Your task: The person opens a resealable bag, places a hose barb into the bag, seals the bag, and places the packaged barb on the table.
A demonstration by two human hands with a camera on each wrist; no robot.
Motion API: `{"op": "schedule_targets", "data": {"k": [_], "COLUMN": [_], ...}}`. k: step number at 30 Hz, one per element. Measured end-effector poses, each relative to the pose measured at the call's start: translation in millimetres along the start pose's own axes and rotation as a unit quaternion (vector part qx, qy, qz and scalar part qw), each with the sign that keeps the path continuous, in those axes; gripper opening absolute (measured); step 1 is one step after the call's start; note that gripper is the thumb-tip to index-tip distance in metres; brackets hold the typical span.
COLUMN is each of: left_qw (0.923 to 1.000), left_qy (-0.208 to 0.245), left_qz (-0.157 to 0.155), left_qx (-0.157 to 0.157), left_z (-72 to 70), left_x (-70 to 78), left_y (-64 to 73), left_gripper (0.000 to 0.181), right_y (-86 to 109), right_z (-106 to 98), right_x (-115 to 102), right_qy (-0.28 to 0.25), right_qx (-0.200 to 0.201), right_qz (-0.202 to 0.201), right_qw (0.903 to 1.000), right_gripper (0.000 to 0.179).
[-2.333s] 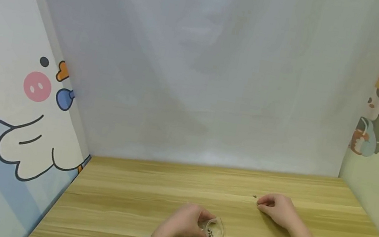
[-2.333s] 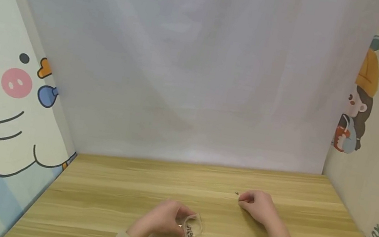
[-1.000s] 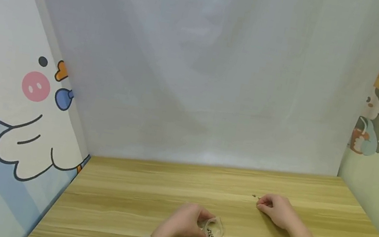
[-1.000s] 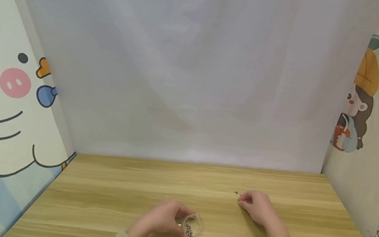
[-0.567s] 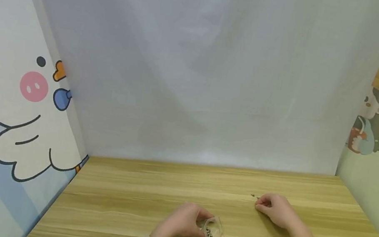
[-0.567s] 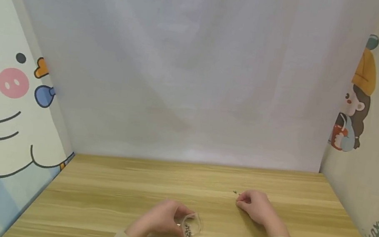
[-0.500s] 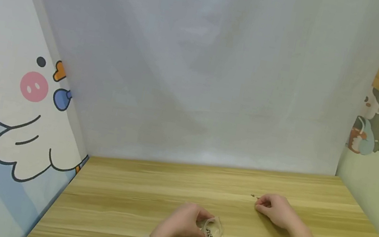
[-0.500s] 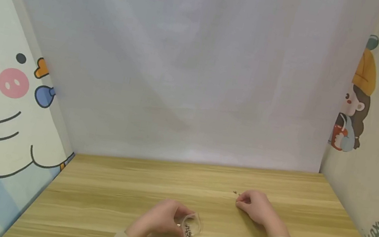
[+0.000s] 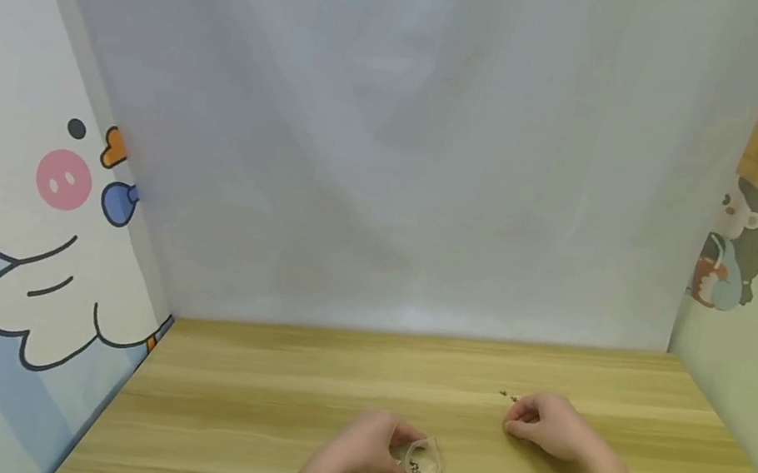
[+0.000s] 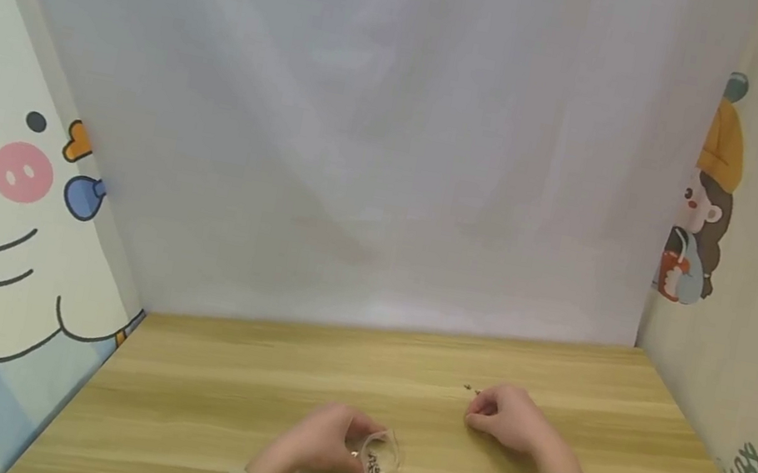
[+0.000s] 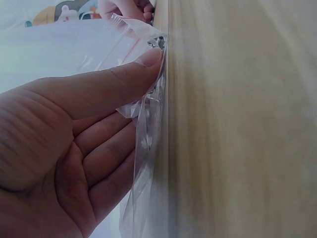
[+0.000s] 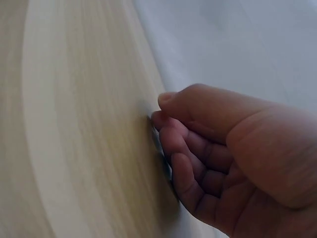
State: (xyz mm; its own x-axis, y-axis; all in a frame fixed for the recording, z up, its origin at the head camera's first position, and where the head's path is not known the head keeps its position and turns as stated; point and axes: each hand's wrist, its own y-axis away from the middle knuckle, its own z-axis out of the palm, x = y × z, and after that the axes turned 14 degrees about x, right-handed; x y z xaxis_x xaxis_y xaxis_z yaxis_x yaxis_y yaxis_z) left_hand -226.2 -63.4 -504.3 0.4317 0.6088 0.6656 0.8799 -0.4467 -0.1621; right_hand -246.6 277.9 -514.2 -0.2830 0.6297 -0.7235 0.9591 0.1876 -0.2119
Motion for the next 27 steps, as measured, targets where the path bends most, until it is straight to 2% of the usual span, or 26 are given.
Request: {"op": "schedule_targets", "data": {"k": [9,20,24,27], "left_qw": [0.9999,0.9997,0.9997,0.9997], "left_qy": [-0.013,-0.021,-0.021,-0.021], "left_qz": [0.003,0.008,0.009,0.007], "left_qx": [0.006,0.008,0.006,0.005], "left_z": [1.2,1.6,1.6,1.9], "left_x": [-2.0,-1.2,-1.5,-1.8], "left_y": [0.7,0.3,-0.7,-1.6], "left_gripper": [0.061,0.061,0.062,0.063], "right_y": [2.9,-0.7,-1.5,-0.9], "right_z": [1.8,18.1,25.3,31.5], "right_x": [-7.1,-26.0,-35.3,-41.9], "right_qy": [-0.016,-0.040,-0.049,-0.063], "right_qx": [-0.049,-0.087,-0.097,-0.107], "right_qz": [-0.007,-0.043,-0.055,-0.060], "right_qw": [0.9987,0.9945,0.9925,0.9905], "right_gripper": [0.007,0.008,0.002,0.006]}}
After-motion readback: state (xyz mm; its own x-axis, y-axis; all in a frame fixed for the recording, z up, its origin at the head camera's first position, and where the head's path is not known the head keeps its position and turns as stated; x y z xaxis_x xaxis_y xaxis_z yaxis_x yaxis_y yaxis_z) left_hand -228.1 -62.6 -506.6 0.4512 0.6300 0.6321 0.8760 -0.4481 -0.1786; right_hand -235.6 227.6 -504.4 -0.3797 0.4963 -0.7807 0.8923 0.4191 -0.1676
